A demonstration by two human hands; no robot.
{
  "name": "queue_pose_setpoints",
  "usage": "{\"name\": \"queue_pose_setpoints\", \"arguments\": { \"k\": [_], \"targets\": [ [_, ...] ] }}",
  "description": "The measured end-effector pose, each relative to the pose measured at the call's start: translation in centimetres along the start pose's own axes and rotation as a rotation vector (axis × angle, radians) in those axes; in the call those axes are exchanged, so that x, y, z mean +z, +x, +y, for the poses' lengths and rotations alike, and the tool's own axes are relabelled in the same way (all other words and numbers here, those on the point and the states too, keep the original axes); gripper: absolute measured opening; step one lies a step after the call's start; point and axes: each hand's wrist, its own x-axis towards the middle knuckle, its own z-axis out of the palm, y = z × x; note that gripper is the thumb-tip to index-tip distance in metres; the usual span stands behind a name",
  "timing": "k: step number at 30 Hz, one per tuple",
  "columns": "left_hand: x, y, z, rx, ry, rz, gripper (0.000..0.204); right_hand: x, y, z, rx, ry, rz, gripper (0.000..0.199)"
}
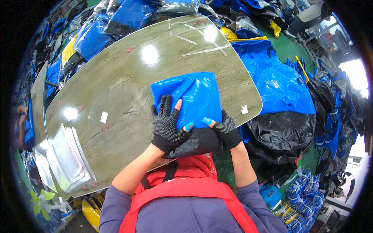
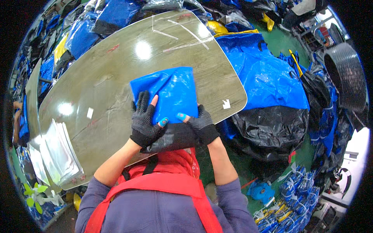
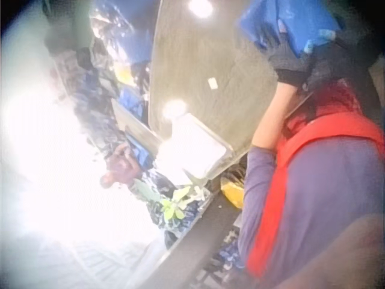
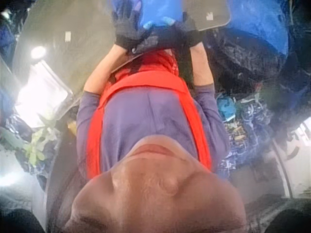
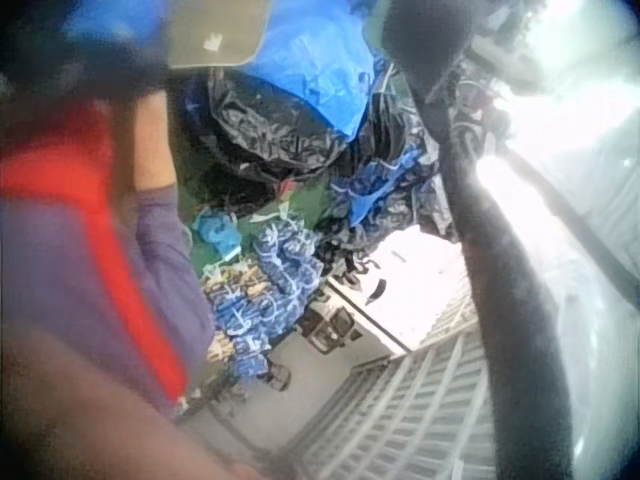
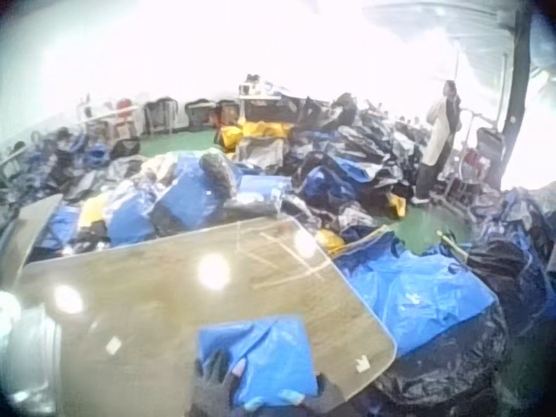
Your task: The person repeatedly places blue and black fabric items into clear plastic bags on a table, folds the items, and seals the bags. The person handles multiple items one at a time and stacks the sealed packages on the table.
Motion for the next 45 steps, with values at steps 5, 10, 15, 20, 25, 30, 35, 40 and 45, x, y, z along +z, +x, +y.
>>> {"name": "queue_pose_setpoints", "arguments": {
  "k": [5,10,15,20,25,30,35,40,45],
  "targets": [
    [-3.2,-5.0,-3.9,-0.118,-0.001,0.288,0.052,-2.7,-4.9,0.3,-0.140,0.308,0.014,0.067],
    [-5.2,-7.5,-10.4,0.140,0.282,-0.130,0.061,-5.7,-6.4,3.7,0.004,0.167,0.031,0.060],
    [-4.7,-5.2,-12.0,0.037,0.010,-0.115,0.040,-7.7,-5.6,4.7,-0.142,-0.013,0.064,0.060],
    [-2.7,-4.7,-10.9,0.037,-0.068,0.003,0.025,-7.5,-4.5,2.7,-0.053,-0.244,0.002,0.063],
    [-1.5,-4.9,-11.9,0.015,-0.160,0.070,0.020,-6.9,-3.6,0.2,0.002,-0.147,-0.131,0.069],
    [-3.7,-3.8,-11.4,-0.381,-0.982,0.060,0.020,-0.9,-2.9,0.1,0.042,-0.027,-0.218,0.085],
    [-8.1,-5.3,-10.2,-0.026,-0.073,0.214,0.017,9.2,-3.1,6.3,-0.300,-0.263,-0.356,0.075],
    [-9.2,-8.6,-10.5,-0.028,-0.267,0.214,0.008,9.4,4.4,4.7,-0.446,0.354,-0.186,0.032],
    [-9.2,-9.3,-10.4,-0.113,-0.412,0.228,0.008,12.8,12.4,0.1,0.319,0.504,-0.823,0.041]
  ]
}}
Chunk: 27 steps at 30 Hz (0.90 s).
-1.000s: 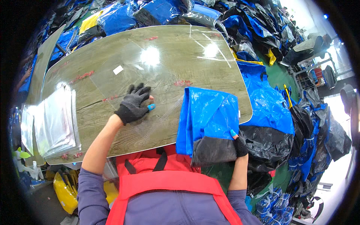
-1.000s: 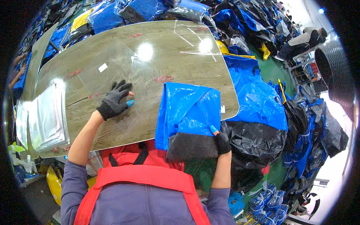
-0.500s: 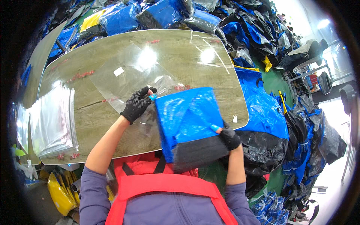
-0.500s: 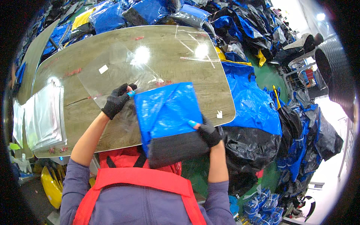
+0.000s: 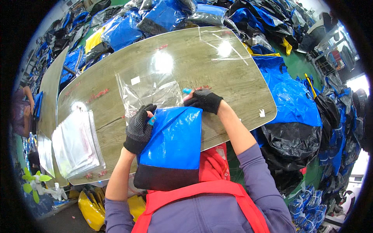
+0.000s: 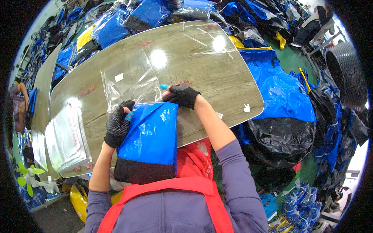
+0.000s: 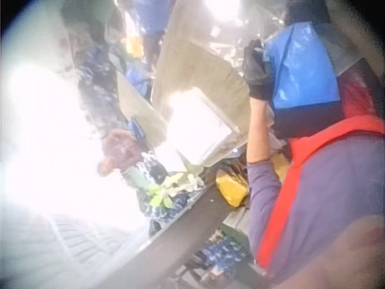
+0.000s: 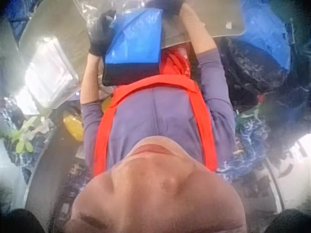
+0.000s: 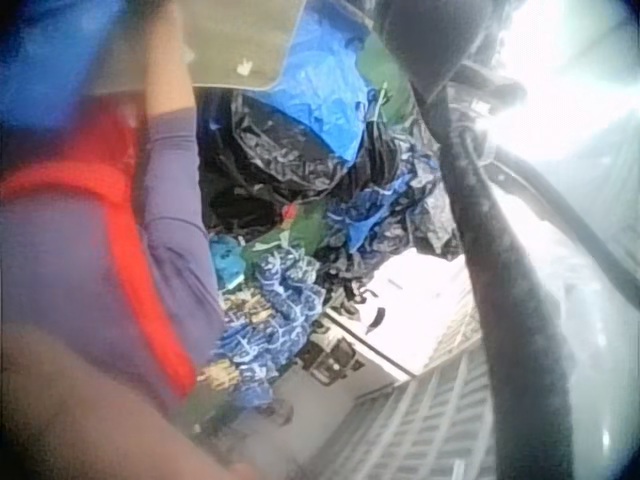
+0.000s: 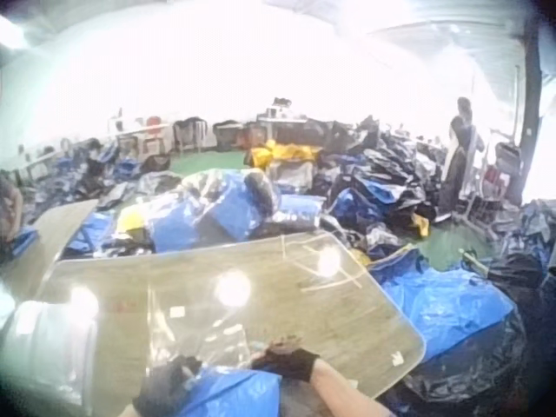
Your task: The person repeatedly places blue and black fabric items into clear plastic bags on a table, folds the items, and seals the bags. The person handles multiple items one at a time and stacks the sealed packages on the table.
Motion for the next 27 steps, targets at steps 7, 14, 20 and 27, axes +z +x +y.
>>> {"name": "queue_pose_setpoints", "arguments": {
  "k": [7,14,20,27],
  "targets": [
    [-2.2,-2.0,0.0,-0.068,0.436,-0.193,0.057,1.3,-0.4,0.0,-0.288,-0.985,0.074,0.032],
    [-1.0,-3.1,-1.7,-0.180,0.187,-0.123,0.066,3.9,-8.7,0.1,-0.169,-0.496,0.200,0.048],
    [2.6,-3.3,-0.9,-0.519,-0.332,0.157,0.071,3.4,-8.1,1.2,-0.309,-0.720,0.491,0.034],
    [-0.1,-3.4,-3.3,-0.798,-0.664,0.105,0.050,4.4,-7.1,4.3,-0.545,-0.908,0.727,0.039]
  ]
}}
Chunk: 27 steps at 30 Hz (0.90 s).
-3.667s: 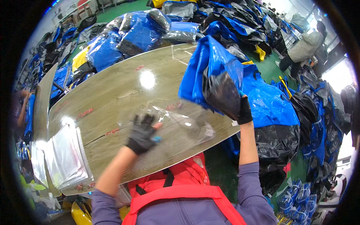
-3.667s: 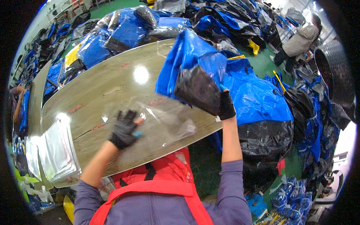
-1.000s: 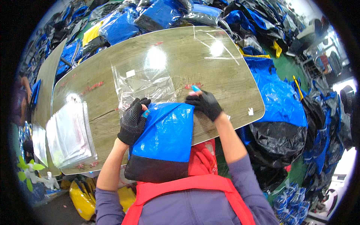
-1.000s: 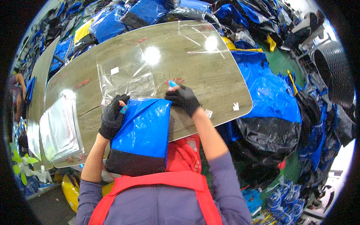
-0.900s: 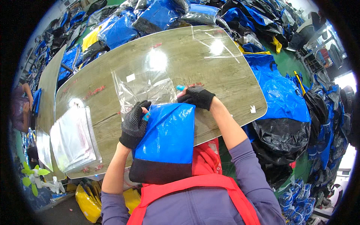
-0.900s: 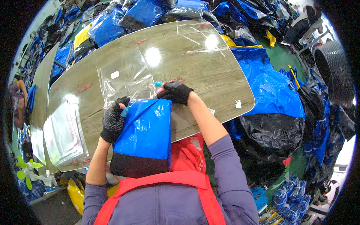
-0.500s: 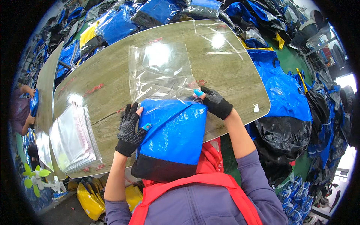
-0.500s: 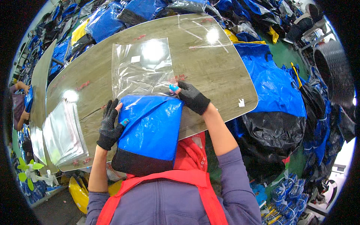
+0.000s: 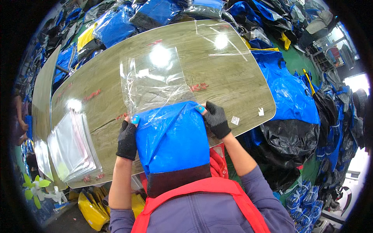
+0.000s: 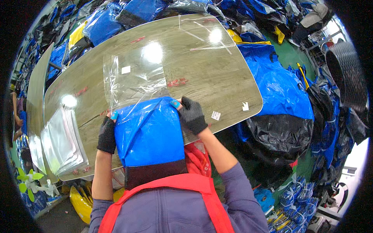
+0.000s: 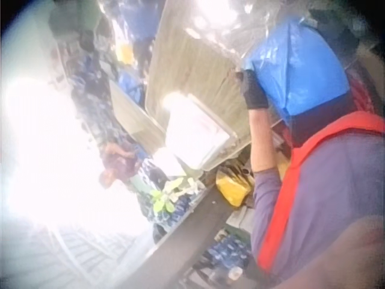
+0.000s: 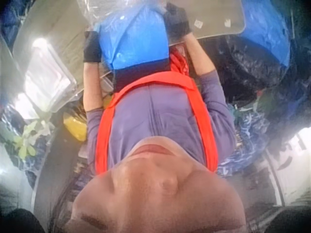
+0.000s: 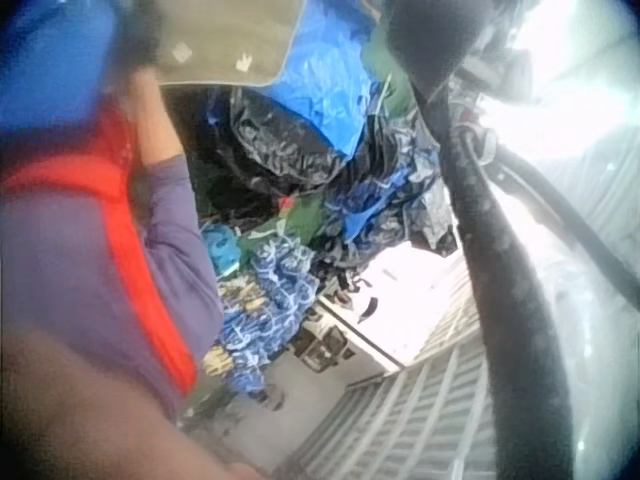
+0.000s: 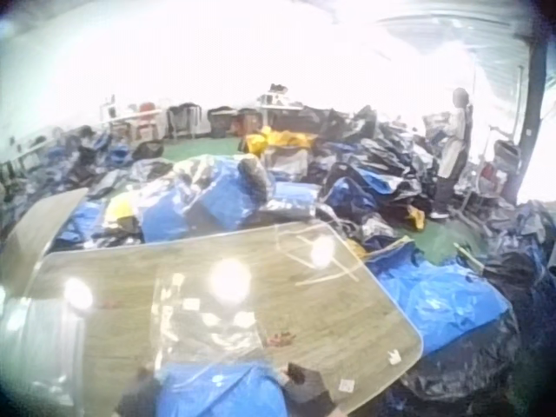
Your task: The person repeatedly places blue and black fabric items into clear plastic bags on a table, folds the items, and seals the bags. The person handles multiple items one at a time and stacks the sealed packages on the table.
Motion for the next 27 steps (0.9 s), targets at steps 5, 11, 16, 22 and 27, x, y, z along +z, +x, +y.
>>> {"name": "queue_pose_setpoints", "arguments": {
  "k": [5,11,16,22,27],
  "targets": [
    [1.8,-1.1,1.7,0.071,0.063,0.022,0.043,0.7,-4.7,0.1,-0.024,-0.206,0.236,0.046],
    [3.7,-0.5,3.9,0.071,0.140,-0.118,0.044,-0.5,-7.2,-1.1,-0.074,-0.326,0.187,0.036],
    [3.2,1.6,2.4,-0.100,0.033,-0.137,0.047,0.1,-7.7,-0.8,0.027,-0.373,0.226,0.033],
    [1.9,-1.3,1.2,-0.012,0.036,-0.201,0.069,-1.0,-10.5,0.1,-0.087,-0.440,0.036,0.031],
    [1.7,-2.2,1.6,-0.047,0.133,-0.303,0.087,-5.5,-7.5,-2.1,0.198,-0.097,-0.420,0.048]
  ]
}}
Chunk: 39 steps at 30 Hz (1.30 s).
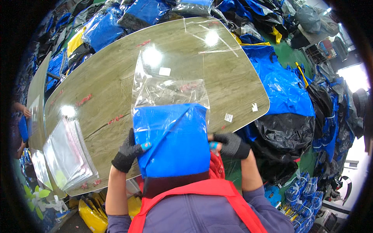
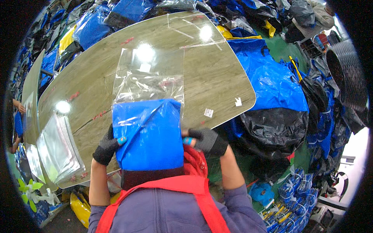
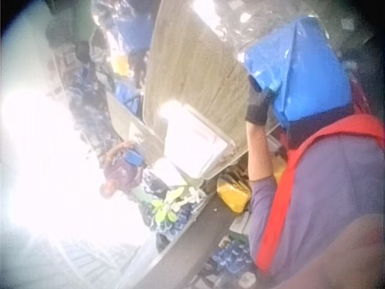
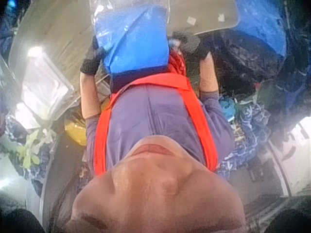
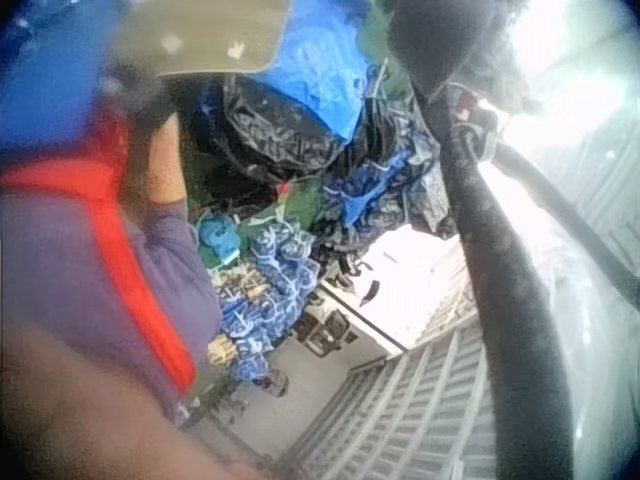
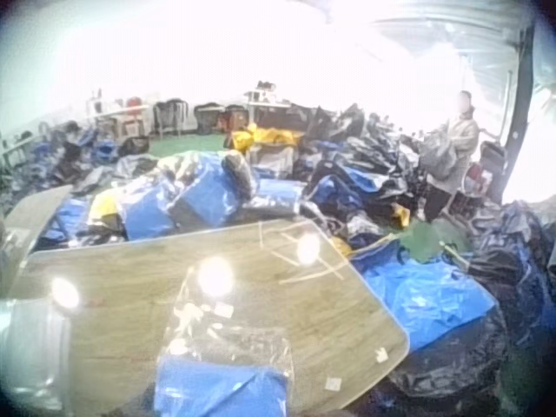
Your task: The person repeatedly places blue and black fabric items into clear plastic bags on a table, folds the items, and seals the bags. The person handles multiple items one at a time and stacks the sealed packages on the table.
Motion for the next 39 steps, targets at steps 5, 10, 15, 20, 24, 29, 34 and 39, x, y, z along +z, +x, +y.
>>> {"name": "queue_pose_setpoints", "arguments": {
  "k": [5,10,15,20,24,29,34,39],
  "targets": [
    [3.0,-0.9,-1.1,0.061,0.121,0.187,0.082,1.1,2.0,-4.0,0.088,0.520,0.141,0.069],
    [5.5,-7.9,-1.9,-0.126,0.050,-0.032,0.089,6.5,-4.4,-2.8,-0.299,0.351,0.328,0.067],
    [5.7,-7.8,-1.2,-0.123,0.348,0.092,0.066,7.2,-4.9,1.3,0.224,0.325,0.248,0.064],
    [2.4,-4.3,0.6,-0.118,0.962,0.330,0.036,5.1,-4.1,1.6,0.237,0.204,0.126,0.068],
    [2.0,-0.3,1.1,0.552,0.958,0.359,0.029,1.0,-2.3,0.5,0.159,-0.110,-0.009,0.069],
    [4.2,1.8,1.4,0.629,1.044,0.368,0.015,-0.4,4.0,-0.7,0.031,-0.059,0.402,0.067],
    [3.4,-1.9,0.1,0.400,1.001,0.217,0.014,1.7,2.2,-1.9,0.114,0.335,0.139,0.075],
    [1.6,-0.3,-0.3,0.216,-0.126,0.347,0.049,2.1,-0.5,-2.6,0.032,0.603,0.010,0.072]
  ]
}}
